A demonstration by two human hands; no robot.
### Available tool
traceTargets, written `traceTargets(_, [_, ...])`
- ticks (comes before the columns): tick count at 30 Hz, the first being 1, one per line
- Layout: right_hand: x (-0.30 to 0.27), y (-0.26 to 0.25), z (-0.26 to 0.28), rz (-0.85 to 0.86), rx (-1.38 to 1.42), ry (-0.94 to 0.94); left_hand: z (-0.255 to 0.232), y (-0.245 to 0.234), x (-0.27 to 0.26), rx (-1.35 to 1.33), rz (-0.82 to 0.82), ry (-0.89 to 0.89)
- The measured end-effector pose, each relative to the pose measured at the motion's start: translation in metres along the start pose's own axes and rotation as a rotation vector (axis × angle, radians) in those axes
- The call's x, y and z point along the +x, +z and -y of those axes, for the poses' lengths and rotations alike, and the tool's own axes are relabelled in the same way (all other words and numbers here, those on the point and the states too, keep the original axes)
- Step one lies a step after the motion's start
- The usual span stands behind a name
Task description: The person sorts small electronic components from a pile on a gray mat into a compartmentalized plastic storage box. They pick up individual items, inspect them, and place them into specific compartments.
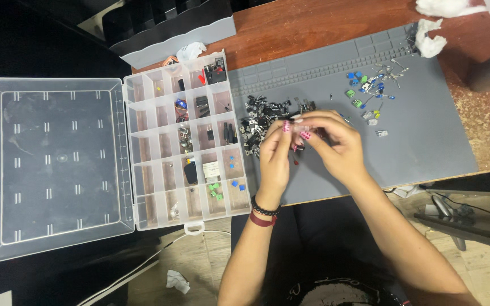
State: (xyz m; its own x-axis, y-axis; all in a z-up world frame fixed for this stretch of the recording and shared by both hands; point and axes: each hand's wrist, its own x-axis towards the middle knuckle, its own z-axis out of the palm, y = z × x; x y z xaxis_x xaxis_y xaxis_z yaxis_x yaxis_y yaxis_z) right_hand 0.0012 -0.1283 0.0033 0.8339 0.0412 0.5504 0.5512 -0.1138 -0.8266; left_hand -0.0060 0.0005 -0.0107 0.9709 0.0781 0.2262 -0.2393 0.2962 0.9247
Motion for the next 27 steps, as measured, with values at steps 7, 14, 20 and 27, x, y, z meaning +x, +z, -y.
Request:
traceTargets(7, [-0.002, -0.003, 0.004, -0.093, -0.121, 0.012, -0.007, -0.006, 0.002, 0.206, -0.136, 0.134])
traceTargets(14, [0.002, -0.002, 0.019, -0.118, -0.399, -0.156, -0.03, 0.002, 0.002, 0.283, -0.022, 0.218])
traceTargets(20, [0.0, -0.005, 0.019, -0.1, -0.461, -0.172, -0.008, 0.001, 0.0, 0.24, -0.053, 0.118])
traceTargets(27, [0.007, -0.006, 0.026, -0.114, -0.369, -0.108, -0.003, 0.002, 0.0, 0.089, -0.084, 0.012])
